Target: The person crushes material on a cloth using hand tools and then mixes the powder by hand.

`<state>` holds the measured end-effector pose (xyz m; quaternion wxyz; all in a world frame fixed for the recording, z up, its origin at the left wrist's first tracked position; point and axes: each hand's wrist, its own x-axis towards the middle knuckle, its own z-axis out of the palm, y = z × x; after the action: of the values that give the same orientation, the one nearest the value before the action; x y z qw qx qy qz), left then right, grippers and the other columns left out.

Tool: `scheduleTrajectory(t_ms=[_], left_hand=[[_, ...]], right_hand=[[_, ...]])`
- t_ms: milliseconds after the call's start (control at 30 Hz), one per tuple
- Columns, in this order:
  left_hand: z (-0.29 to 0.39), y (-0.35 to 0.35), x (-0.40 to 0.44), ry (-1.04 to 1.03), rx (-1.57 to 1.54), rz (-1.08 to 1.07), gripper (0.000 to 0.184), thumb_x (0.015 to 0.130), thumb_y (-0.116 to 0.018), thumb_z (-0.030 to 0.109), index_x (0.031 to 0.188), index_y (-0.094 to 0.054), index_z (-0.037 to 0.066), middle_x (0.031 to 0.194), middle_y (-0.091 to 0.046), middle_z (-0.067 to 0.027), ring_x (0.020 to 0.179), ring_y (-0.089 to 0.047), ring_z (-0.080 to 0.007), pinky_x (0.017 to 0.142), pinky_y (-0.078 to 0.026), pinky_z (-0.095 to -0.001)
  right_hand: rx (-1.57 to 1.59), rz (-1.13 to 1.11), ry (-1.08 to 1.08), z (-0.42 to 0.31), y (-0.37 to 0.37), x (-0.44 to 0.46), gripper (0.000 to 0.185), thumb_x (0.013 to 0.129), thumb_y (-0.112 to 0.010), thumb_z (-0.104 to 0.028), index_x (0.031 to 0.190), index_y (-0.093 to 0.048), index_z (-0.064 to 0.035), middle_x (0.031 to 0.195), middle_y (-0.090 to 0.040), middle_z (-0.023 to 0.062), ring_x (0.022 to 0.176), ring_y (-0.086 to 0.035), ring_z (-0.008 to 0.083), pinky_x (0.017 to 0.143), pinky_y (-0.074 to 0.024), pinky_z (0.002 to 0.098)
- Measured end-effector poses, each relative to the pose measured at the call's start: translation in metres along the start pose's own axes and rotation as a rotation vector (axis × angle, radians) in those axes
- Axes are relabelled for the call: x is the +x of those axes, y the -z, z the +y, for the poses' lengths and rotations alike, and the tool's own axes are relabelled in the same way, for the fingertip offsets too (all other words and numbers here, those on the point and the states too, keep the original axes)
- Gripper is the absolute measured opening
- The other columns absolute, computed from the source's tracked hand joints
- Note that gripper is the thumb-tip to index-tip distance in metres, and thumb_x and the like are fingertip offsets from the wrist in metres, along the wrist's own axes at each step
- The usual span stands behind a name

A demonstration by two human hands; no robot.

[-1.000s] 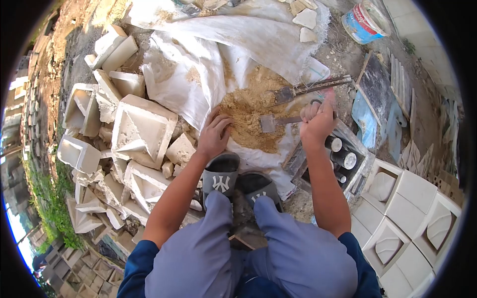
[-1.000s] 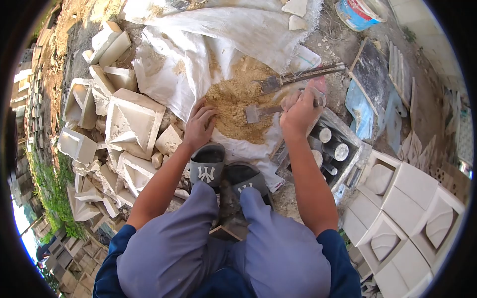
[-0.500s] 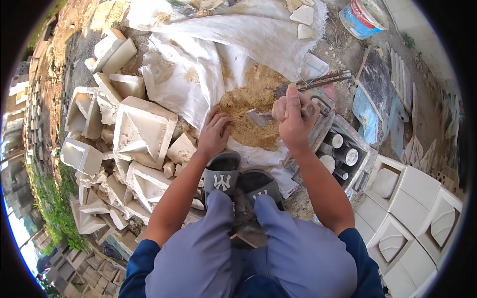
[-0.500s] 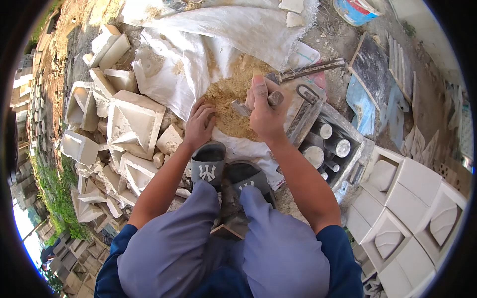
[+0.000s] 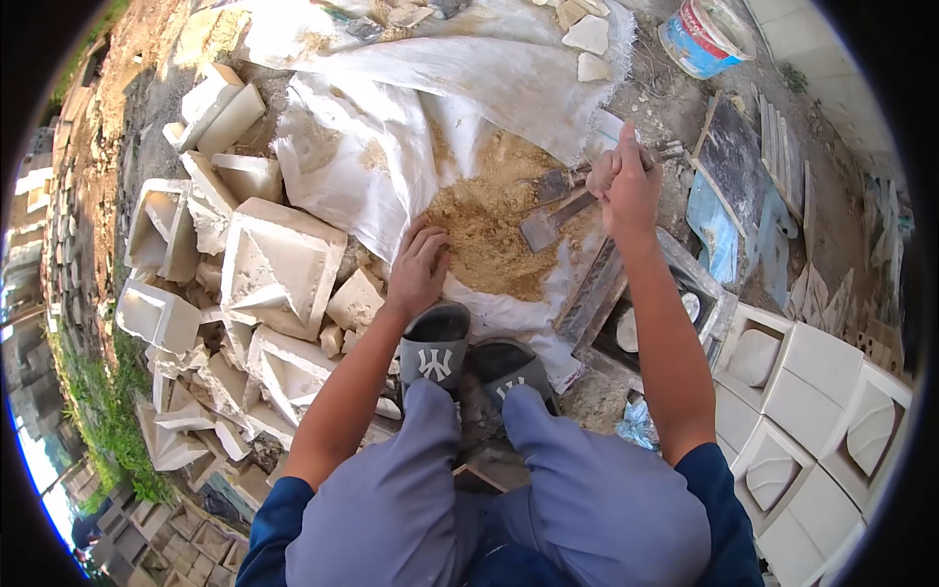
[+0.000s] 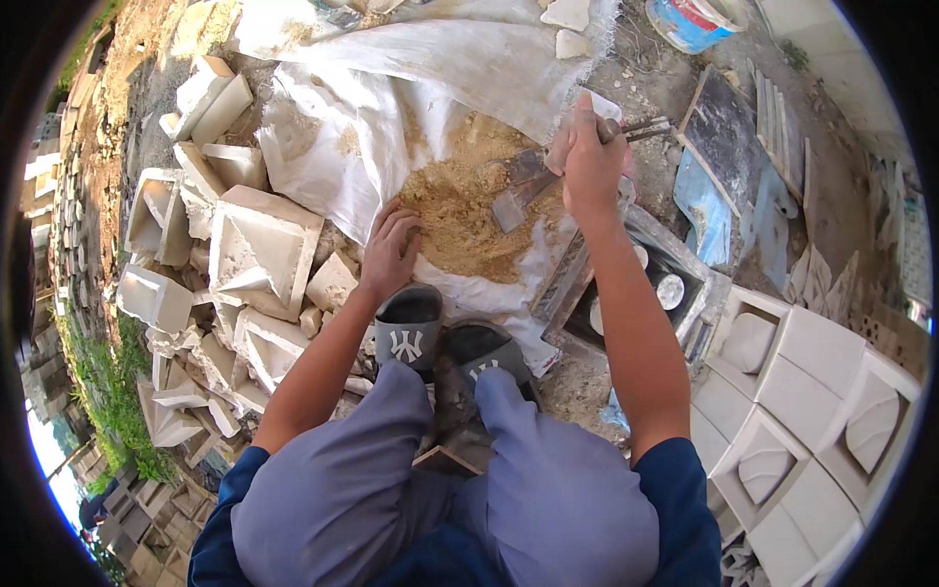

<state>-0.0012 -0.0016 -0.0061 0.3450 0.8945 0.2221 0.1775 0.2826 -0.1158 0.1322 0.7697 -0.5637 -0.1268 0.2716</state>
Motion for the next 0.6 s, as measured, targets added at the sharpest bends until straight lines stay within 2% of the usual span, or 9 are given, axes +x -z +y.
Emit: scheduleTrajectory(t_ms=[67,133,267,333,400,433,467,533,600], left_hand=[[-0.004,-0.003,-0.002,0.018,0.009,0.015,0.025,0.086,-0.068,0.006,0.11,-0.061,0.004,0.123,-0.062,-0.0113,0.136,-0.045,-0.0379,0.111,-0.04,-0.0449],[-0.002,-0.002,-0.002,0.027,-0.017,0.024,0.023,0.086,-0.069,0.005,0.106,-0.059,0.003,0.123,-0.061,-0.0143,0.135,-0.046,-0.0384,0.11,-0.041,-0.045],[-0.003,-0.005,-0.003,0.048,-0.049,0.046,0.019,0.087,-0.069,0.003,0.101,-0.057,0.002,0.12,-0.059,-0.0184,0.132,-0.048,-0.0386,0.106,-0.042,-0.045],[-0.002,-0.006,-0.002,0.041,-0.056,0.072,0.017,0.087,-0.069,0.002,0.099,-0.057,0.002,0.118,-0.058,-0.0193,0.13,-0.05,-0.0385,0.103,-0.045,-0.0447],[0.002,-0.005,-0.005,0.167,-0.151,0.086,0.014,0.087,-0.068,-0.001,0.097,-0.059,0.003,0.115,-0.057,-0.0196,0.12,-0.056,-0.0383,0.092,-0.05,-0.0431],[0.001,-0.006,-0.007,0.192,-0.132,0.098,0.014,0.088,-0.066,-0.002,0.099,-0.061,0.004,0.115,-0.061,-0.0178,0.108,-0.062,-0.0338,0.076,-0.054,-0.0383],[-0.002,-0.007,-0.01,0.189,-0.137,0.092,0.014,0.088,-0.066,-0.002,0.099,-0.061,0.004,0.115,-0.061,-0.0178,0.108,-0.062,-0.0338,0.076,-0.054,-0.0383],[-0.009,-0.008,-0.009,0.024,-0.002,0.168,0.013,0.088,-0.066,-0.004,0.098,-0.064,0.005,0.11,-0.064,-0.0154,0.099,-0.065,-0.0311,0.071,-0.054,-0.0348],[-0.005,-0.011,-0.012,0.066,-0.019,0.165,0.013,0.088,-0.065,-0.005,0.096,-0.066,0.005,0.106,-0.068,-0.0129,0.094,-0.067,-0.0308,0.073,-0.055,-0.0342]], right_hand=[[-0.027,0.072,-0.211,-0.008,0.02,0.027,0.038,0.105,-0.056,-0.029,0.073,-0.048,-0.0101,0.057,-0.038,-0.0013,0.047,-0.036,0.0129,0.05,-0.0335,0.0305],[-0.049,0.068,-0.207,-0.018,0.042,0.048,0.036,0.103,-0.06,-0.031,0.076,-0.05,-0.0093,0.06,-0.043,-0.0006,0.049,-0.041,0.0141,0.053,-0.0379,0.0317],[-0.401,0.085,-0.117,-0.028,0.097,0.088,0.033,0.1,-0.064,-0.027,0.08,-0.056,-0.0028,0.065,-0.05,0.0019,0.054,-0.055,0.0166,0.056,-0.0464,0.0327],[-0.778,0.039,-0.205,-0.014,0.124,0.11,0.032,0.098,-0.066,-0.03,0.087,-0.062,-0.0001,0.068,-0.058,0.0042,0.058,-0.061,0.0191,0.06,-0.0496,0.0326],[-0.943,-0.03,-0.239,0.006,0.149,0.133,0.034,0.097,-0.068,-0.033,0.09,-0.065,0.0001,0.073,-0.062,0.0057,0.062,-0.064,0.0199,0.062,-0.0513,0.0333],[-1.101,-0.11,-0.282,0.006,0.15,0.136,0.037,0.096,-0.069,-0.036,0.093,-0.067,0.0004,0.078,-0.065,0.0071,0.066,-0.066,0.0207,0.065,-0.053,0.0341],[-1.103,-0.103,-0.285,0.005,0.153,0.139,0.037,0.096,-0.069,-0.036,0.093,-0.067,0.0004,0.078,-0.065,0.0071,0.066,-0.066,0.0207,0.065,-0.053,0.0341],[-0.484,0.131,-0.703,0.0,0.139,0.141,0.04,0.095,-0.068,-0.042,0.098,-0.069,-0.0023,0.088,-0.068,0.0095,0.072,-0.067,0.021,0.067,-0.0548,0.0362],[-0.346,0.228,-0.737,0.019,0.17,0.158,0.043,0.096,-0.065,-0.046,0.101,-0.068,-0.003,0.094,-0.067,0.0111,0.078,-0.068,0.0225,0.071,-0.0567,0.039]])
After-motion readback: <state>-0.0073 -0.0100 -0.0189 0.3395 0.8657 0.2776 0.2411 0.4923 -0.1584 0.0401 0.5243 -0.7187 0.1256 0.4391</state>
